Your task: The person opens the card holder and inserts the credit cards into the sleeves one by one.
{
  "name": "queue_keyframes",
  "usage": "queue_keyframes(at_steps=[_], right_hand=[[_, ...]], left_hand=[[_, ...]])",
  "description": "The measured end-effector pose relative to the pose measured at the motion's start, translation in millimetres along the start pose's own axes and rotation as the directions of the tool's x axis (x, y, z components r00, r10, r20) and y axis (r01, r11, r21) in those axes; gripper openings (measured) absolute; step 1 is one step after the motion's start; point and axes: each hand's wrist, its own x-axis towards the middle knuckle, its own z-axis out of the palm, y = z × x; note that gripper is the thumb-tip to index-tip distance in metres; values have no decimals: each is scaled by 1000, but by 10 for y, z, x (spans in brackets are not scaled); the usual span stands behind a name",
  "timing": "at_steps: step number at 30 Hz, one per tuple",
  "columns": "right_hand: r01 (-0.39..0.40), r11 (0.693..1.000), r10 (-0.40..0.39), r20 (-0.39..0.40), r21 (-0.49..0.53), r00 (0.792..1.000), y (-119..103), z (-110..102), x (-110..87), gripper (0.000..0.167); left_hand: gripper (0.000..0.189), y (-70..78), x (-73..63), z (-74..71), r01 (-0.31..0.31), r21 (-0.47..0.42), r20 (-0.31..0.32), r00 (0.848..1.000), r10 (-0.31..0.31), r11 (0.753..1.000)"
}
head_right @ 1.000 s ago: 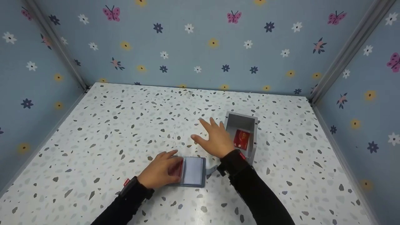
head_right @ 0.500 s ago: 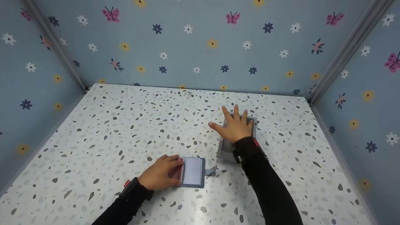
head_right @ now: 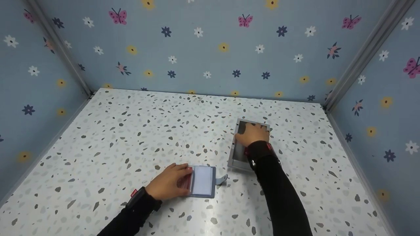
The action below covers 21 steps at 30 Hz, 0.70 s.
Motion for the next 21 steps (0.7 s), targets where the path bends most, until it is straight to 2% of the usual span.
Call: queue_keyframes(at_steps=[4, 8, 16, 21], right_hand=[[-29, 997, 27, 41, 69, 999, -13, -17, 45, 68], [-91, 991, 83, 76, 102, 994, -13, -17, 93, 64], [-105, 994, 104, 61, 30, 993, 11, 69, 173, 68], [-109, 994, 108, 41, 25, 993, 18, 127, 190, 63]], left_hand=[[69, -4, -1, -1, -1, -3, 3, 1000, 1, 1000], [69, -2, -3, -6, 5, -9, 6, 1000, -5, 1000], [69, 3, -12, -10, 4, -11, 2, 1000, -4, 1000], [68, 0, -6, -1, 1, -10, 0, 1000, -1, 1000]])
